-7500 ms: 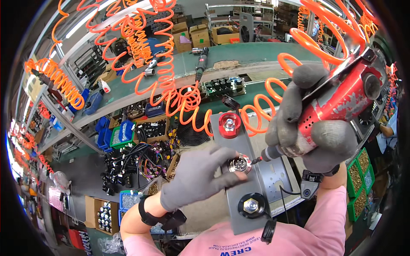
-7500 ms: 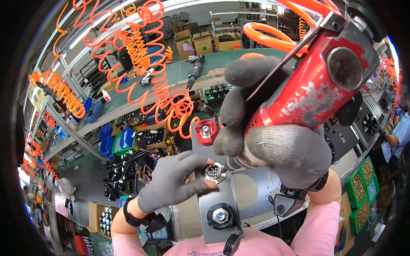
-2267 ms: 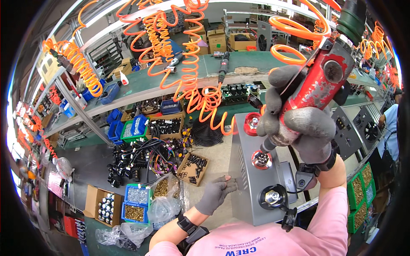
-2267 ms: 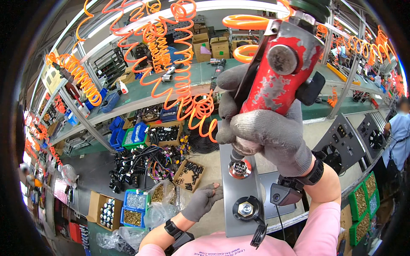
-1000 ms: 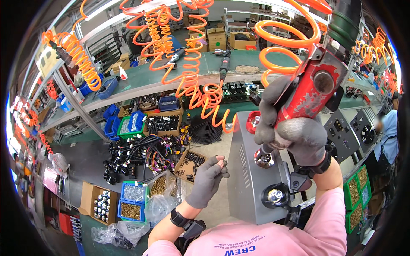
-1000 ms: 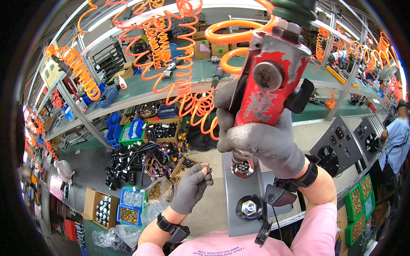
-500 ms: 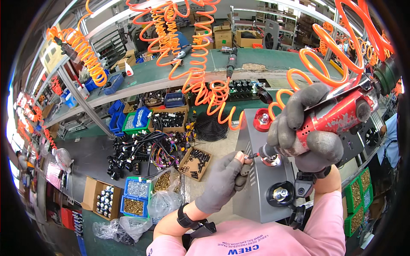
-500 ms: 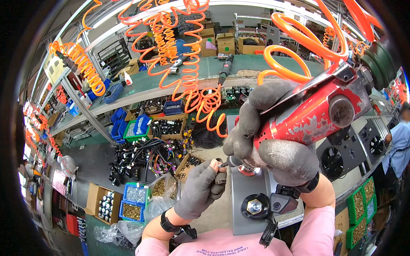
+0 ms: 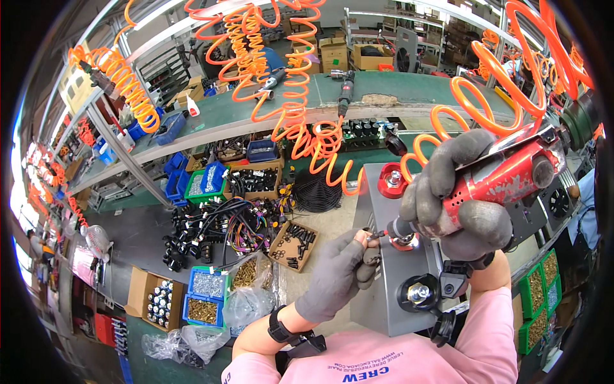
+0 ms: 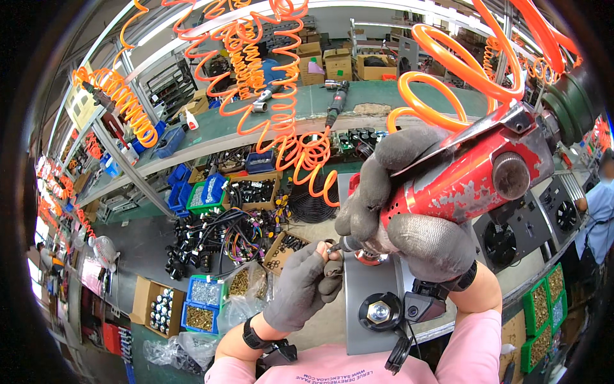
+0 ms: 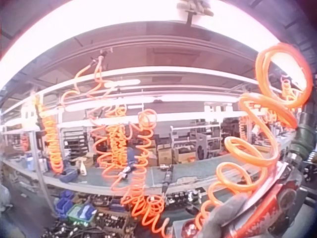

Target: Assembling and securing components onto a metal electronics chassis using an air-powered screwdriver.

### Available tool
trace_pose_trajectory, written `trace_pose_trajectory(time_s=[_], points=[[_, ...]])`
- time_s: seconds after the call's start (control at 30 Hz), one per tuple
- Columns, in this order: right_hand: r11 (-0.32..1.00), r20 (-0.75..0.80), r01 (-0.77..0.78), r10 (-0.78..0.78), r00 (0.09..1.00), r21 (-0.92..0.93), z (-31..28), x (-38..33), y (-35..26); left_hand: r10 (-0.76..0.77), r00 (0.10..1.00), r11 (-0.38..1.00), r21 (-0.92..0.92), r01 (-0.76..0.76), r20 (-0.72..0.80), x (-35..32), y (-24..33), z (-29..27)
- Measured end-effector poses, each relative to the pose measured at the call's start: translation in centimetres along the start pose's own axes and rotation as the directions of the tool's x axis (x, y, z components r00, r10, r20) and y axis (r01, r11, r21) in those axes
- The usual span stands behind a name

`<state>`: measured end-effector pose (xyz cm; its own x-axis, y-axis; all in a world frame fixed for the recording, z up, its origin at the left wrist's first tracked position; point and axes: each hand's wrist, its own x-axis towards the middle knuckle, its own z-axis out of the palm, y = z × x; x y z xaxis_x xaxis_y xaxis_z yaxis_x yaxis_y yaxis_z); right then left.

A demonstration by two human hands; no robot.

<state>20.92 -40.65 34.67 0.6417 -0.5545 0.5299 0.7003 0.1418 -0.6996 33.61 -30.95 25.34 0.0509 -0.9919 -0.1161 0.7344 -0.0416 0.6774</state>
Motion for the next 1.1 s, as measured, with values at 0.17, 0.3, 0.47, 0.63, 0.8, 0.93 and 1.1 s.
trace_pose_trajectory(time_s=[0.17,0.3,0.47,0.63,0.8,0.93,1.1], points=[[0.999,0.014,0.028,-0.029,0.999,0.039,-0.1,-0.2,0.0,-0.011,1.0,1.0,0.018,0.011,-0.011,0.0,0.1,0.2],[0.995,0.097,0.076,-0.082,0.992,0.063,-0.7,0.0,0.5,-0.002,1.0,0.999,0.047,0.001,0.008,0.1,0.3,0.2],[0.996,0.046,0.088,-0.089,0.995,0.016,-0.5,-0.1,0.4,0.133,0.989,0.986,0.106,-0.126,-0.058,0.1,-0.2,0.9],[0.988,0.185,0.134,-0.118,0.976,-0.079,-1.4,0.4,0.0,0.2,0.978,0.976,0.098,-0.194,-0.054,0.6,-0.2,0.9],[0.965,-0.074,0.208,-0.222,0.972,-0.159,-0.4,1.4,-0.8,0.394,0.915,0.792,0.474,-0.384,0.084,1.3,-0.5,0.1],[0.945,-0.243,-0.026,-0.057,0.968,-0.327,-0.3,1.7,-3.2,0.273,0.953,0.689,0.666,-0.287,0.128,1.6,-1.1,-0.6],[0.885,-0.277,-0.238,0.131,0.952,-0.399,0.2,2.5,-4.8,0.243,0.958,0.789,0.544,-0.286,0.152,1.4,-0.9,0.0]])
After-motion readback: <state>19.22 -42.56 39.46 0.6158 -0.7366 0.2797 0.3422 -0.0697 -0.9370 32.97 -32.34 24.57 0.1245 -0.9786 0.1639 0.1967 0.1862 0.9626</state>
